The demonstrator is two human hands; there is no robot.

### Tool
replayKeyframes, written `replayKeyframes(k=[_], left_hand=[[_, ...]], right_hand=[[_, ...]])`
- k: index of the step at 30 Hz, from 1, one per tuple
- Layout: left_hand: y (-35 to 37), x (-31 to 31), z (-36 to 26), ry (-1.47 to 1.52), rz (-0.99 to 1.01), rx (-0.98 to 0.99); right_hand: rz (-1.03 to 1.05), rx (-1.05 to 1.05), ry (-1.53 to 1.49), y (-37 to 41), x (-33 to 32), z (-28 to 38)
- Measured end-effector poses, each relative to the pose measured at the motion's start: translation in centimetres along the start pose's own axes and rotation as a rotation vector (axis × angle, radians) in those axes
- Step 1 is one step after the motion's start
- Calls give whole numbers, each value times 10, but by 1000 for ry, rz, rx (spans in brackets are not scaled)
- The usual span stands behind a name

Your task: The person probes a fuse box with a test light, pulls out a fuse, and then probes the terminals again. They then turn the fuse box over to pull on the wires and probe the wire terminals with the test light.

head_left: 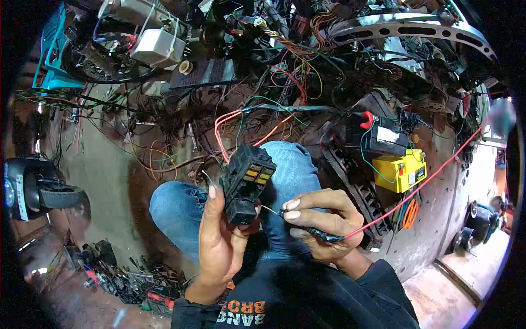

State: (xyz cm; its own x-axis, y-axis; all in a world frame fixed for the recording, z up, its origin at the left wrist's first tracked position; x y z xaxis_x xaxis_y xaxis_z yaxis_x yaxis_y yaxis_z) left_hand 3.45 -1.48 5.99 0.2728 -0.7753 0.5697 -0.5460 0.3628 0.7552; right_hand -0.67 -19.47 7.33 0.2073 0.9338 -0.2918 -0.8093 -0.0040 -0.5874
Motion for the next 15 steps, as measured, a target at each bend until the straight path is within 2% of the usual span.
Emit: replayKeyframes(k=[9,15], left_hand=[[3,5,5,-24,-36,-25],[3,6,2,-15,48,-47]], right_hand=[[31,-55,71,-15,-1,3],[29,-45,98,-15,-1,2]])
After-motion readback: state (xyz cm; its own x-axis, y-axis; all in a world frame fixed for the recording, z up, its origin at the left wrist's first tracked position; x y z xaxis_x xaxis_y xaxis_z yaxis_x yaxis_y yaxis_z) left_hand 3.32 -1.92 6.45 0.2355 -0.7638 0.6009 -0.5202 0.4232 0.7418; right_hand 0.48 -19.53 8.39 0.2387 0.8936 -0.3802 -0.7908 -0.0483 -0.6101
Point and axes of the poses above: each hand's wrist, its own y-axis away from the middle knuckle, its own x-axis out of the palm, z = x × y, the point moved 2 cm from there along -y, towards the middle knuckle, and after that the axes turned 14 degrees about -x, right-handed, at the moved point
